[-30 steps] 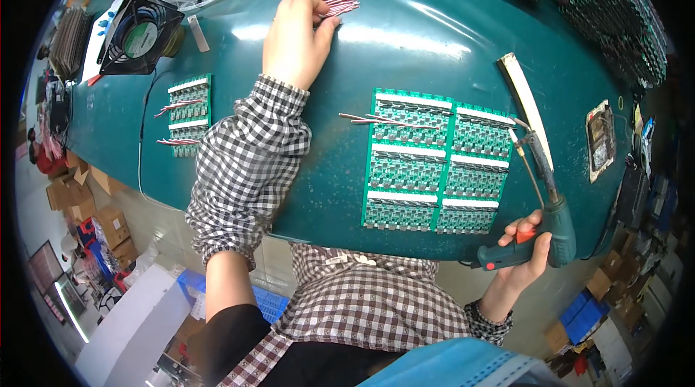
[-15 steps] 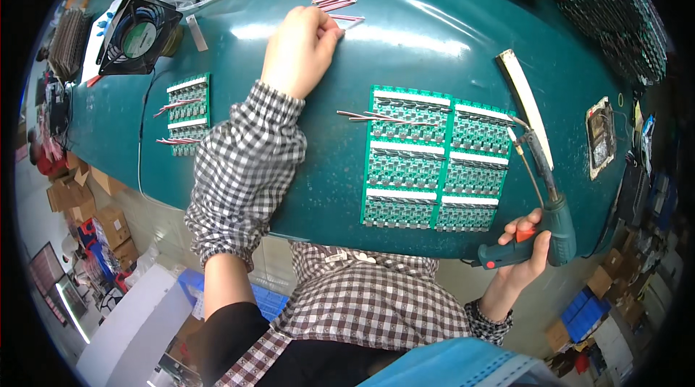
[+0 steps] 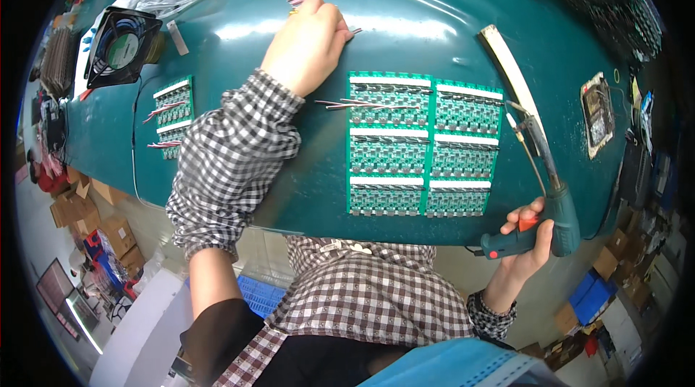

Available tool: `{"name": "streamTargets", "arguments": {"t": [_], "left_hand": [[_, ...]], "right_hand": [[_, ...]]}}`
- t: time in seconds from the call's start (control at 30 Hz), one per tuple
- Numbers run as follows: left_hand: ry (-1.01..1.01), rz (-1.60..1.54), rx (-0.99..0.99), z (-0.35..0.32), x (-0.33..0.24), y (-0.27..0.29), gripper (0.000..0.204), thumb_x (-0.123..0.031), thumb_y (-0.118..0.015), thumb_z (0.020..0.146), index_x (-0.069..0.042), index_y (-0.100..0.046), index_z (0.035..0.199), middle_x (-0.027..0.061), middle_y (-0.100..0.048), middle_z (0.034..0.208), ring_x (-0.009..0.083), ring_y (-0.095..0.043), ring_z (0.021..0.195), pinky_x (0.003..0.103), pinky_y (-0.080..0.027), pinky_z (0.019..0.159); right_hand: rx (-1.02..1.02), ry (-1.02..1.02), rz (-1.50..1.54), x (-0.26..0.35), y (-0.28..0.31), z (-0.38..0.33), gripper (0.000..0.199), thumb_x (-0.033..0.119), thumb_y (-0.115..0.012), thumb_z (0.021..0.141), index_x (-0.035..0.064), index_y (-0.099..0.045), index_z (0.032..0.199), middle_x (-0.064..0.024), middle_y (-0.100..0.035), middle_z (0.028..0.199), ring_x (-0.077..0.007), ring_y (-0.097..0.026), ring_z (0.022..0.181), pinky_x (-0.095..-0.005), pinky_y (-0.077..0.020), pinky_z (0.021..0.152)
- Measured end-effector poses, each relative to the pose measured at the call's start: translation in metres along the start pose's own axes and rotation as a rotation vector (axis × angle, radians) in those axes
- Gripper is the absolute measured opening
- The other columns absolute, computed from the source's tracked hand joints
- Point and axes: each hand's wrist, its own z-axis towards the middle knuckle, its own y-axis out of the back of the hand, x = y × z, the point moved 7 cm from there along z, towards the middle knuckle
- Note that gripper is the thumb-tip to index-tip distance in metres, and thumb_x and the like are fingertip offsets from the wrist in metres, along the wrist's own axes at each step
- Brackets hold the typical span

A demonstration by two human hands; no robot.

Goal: The person uses a soldering iron to attach wires to a green circuit board. They repeatedly heat the connection points and apply solder to secure the wires. The person occasionally lifts the board to inspect the soldered joints before continuing the process.

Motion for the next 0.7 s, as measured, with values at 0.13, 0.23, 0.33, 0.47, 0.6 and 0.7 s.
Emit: {"name": "streamTargets", "arguments": {"t": [0.13, 0.23, 0.33, 0.47, 0.6, 0.7], "left_hand": [[0.018, -0.189, -0.014, -0.002, -0.023, 0.012, 0.011, -0.008, -0.059, 0.088, -0.001, -0.052, 0.091, 0.0123, -0.058, 0.082, 0.0277, -0.060, 0.074, 0.032, -0.048, 0.063], [-0.134, -0.201, -0.016, -0.007, -0.064, 0.014, 0.012, -0.007, -0.061, 0.086, -0.002, -0.053, 0.092, 0.0114, -0.058, 0.080, 0.0261, -0.061, 0.070, 0.031, -0.048, 0.060], [-0.254, -0.089, -0.029, -0.003, -0.089, 0.001, 0.011, -0.007, -0.063, 0.083, -0.004, -0.054, 0.089, 0.0114, -0.056, 0.082, 0.0307, -0.059, 0.073, 0.036, -0.048, 0.063], [-0.321, -0.040, 0.028, -0.005, -0.088, -0.014, 0.010, -0.007, -0.062, 0.082, -0.005, -0.054, 0.087, 0.0107, -0.054, 0.083, 0.0309, -0.058, 0.073, 0.037, -0.048, 0.063], [-0.356, -0.001, 0.086, -0.010, -0.084, -0.016, 0.010, -0.005, -0.062, 0.081, -0.005, -0.056, 0.089, 0.0103, -0.054, 0.084, 0.0307, -0.058, 0.073, 0.037, -0.048, 0.064], [-0.369, 0.033, 0.063, -0.010, -0.086, -0.009, 0.016, -0.003, -0.061, 0.077, -0.004, -0.058, 0.092, 0.0101, -0.055, 0.086, 0.0299, -0.059, 0.075, 0.037, -0.049, 0.065]], "right_hand": [[-0.018, -0.010, 0.001, -0.001, 0.006, 0.001, 0.037, 0.025, -0.054, 0.093, -0.0080, -0.048, 0.109, -0.0132, -0.058, 0.089, -0.0239, -0.066, 0.078, -0.0293, -0.0595, 0.057], [0.017, 0.002, -0.013, 0.003, 0.001, 0.004, 0.037, 0.024, -0.055, 0.093, -0.0087, -0.048, 0.109, -0.0138, -0.058, 0.090, -0.0244, -0.066, 0.079, -0.0297, -0.0599, 0.057], [0.037, 0.014, 0.004, 0.005, 0.001, 0.003, 0.037, 0.023, -0.055, 0.092, -0.0089, -0.048, 0.110, -0.0140, -0.058, 0.090, -0.0247, -0.066, 0.080, -0.0300, -0.0602, 0.057], [0.014, 0.008, 0.006, 0.004, 0.003, 0.001, 0.037, 0.023, -0.056, 0.092, -0.0091, -0.048, 0.109, -0.0141, -0.057, 0.089, -0.0244, -0.066, 0.079, -0.0298, -0.0603, 0.057], [-0.026, 0.017, -0.022, 0.003, 0.006, 0.001, 0.038, 0.024, -0.056, 0.092, -0.0093, -0.048, 0.109, -0.0140, -0.057, 0.089, -0.0240, -0.066, 0.077, -0.0295, -0.0601, 0.056], [-0.009, 0.004, -0.083, 0.003, 0.004, 0.002, 0.039, 0.029, -0.054, 0.094, -0.0064, -0.048, 0.109, -0.0118, -0.057, 0.088, -0.0210, -0.063, 0.078, -0.0270, -0.0574, 0.057]]}}
